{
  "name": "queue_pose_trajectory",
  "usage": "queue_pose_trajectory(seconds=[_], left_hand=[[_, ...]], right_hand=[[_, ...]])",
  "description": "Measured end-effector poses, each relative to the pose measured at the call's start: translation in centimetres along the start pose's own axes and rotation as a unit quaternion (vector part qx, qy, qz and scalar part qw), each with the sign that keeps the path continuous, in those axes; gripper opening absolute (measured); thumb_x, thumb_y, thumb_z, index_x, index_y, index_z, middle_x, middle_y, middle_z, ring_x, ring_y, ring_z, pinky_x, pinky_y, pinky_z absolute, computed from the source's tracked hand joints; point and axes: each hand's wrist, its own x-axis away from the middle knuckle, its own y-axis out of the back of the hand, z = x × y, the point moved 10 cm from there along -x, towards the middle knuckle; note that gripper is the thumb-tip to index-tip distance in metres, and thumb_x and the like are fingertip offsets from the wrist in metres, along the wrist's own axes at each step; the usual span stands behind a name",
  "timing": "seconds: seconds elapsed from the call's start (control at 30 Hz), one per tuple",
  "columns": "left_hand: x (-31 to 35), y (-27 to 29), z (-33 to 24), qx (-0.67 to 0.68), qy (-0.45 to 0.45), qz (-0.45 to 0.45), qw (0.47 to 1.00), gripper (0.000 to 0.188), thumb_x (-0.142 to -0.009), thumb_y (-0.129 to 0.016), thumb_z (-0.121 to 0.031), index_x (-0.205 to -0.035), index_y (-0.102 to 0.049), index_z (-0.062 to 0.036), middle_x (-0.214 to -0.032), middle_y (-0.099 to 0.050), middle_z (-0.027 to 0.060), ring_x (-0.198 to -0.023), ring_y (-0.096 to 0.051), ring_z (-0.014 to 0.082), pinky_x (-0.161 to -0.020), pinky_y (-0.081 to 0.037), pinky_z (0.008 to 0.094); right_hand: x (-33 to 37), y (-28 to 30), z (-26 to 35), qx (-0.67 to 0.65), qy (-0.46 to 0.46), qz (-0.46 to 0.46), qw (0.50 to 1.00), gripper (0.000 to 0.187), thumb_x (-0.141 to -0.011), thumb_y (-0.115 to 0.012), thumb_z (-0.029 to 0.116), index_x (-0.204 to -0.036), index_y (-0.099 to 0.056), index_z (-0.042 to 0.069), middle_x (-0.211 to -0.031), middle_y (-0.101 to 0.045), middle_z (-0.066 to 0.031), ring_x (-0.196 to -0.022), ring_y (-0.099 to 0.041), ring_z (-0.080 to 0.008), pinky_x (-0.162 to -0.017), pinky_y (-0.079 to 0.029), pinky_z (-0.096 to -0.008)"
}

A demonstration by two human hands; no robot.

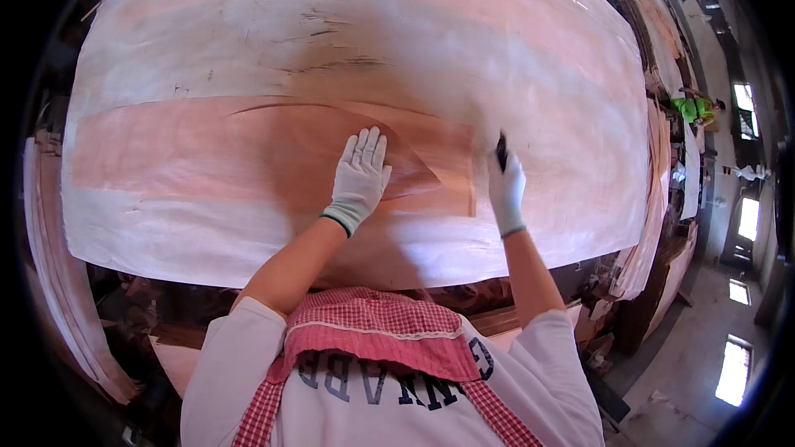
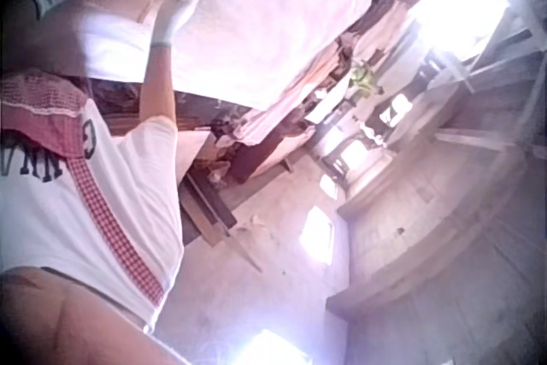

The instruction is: The person handles large wooden sheets by cutting, scraping, measuring, and applying tape to the surface, and then stacks the sheets on top of each other.

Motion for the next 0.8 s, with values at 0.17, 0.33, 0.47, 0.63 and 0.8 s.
queue_pose_trajectory(seconds=[0.17, 0.33, 0.47, 0.63, 0.8], left_hand=[[-0.3, 0.5, -0.6, 0.003, -0.012, 0.000, 1.000, 0.062, -0.097, -0.043, -0.039, -0.146, -0.035, -0.0007, -0.155, -0.030, 0.0167, -0.144, -0.029, 0.0283, -0.120, -0.015, 0.0419], [0.7, 1.9, 0.1, 0.121, -0.012, -0.082, 0.989, 0.062, -0.091, -0.056, -0.032, -0.141, -0.038, -0.0002, -0.150, -0.036, 0.0201, -0.141, -0.032, 0.0342, -0.117, -0.023, 0.0455], [1.6, 4.1, 1.2, 0.172, 0.009, -0.179, 0.969, 0.059, -0.081, -0.070, -0.025, -0.128, -0.045, -0.0003, -0.131, -0.050, 0.0178, -0.129, -0.043, 0.0353, -0.112, -0.032, 0.0489], [2.1, 3.9, 1.5, 0.106, 0.034, -0.184, 0.977, 0.049, -0.081, -0.068, -0.032, -0.115, -0.054, -0.0005, -0.121, -0.054, 0.0148, -0.123, -0.047, 0.0321, -0.109, -0.034, 0.0484], [0.9, 4.1, 4.5, 0.285, 0.070, -0.052, 0.954, 0.026, -0.086, -0.060, -0.023, -0.104, -0.061, -0.0041, -0.110, -0.060, 0.0173, -0.109, -0.054, 0.0349, -0.099, -0.042, 0.0451]], right_hand=[[-5.8, -5.9, -0.3, -0.010, 0.060, 0.118, 0.991, 0.035, -0.077, -0.073, 0.024, -0.100, -0.060, 0.002, -0.093, -0.064, -0.0214, -0.089, -0.062, -0.0398, -0.078, -0.049, -0.0452], [-5.4, -6.9, 0.1, 0.059, 0.056, 0.178, 0.981, 0.034, -0.074, -0.073, 0.021, -0.100, -0.060, 0.005, -0.099, -0.063, -0.0208, -0.093, -0.061, -0.0389, -0.080, -0.048, -0.0456], [-1.3, -1.7, 4.3, 0.102, 0.114, 0.061, 0.986, 0.019, -0.084, -0.068, 0.022, -0.095, -0.062, 0.007, -0.088, -0.066, -0.0176, -0.082, -0.063, -0.0392, -0.071, -0.050, -0.0449], [7.4, 6.6, 12.5, 0.033, 0.202, 0.039, 0.978, 0.012, -0.085, -0.071, 0.014, -0.091, -0.063, 0.007, -0.074, -0.064, -0.0116, -0.062, -0.063, -0.0228, -0.059, -0.050, -0.0315], [10.9, 10.4, 18.0, -0.119, 0.140, 0.051, 0.982, 0.008, -0.085, -0.068, 0.004, -0.092, -0.064, 0.003, -0.069, -0.057, 0.0009, -0.062, -0.047, -0.0035, -0.057, -0.041, -0.0206]])
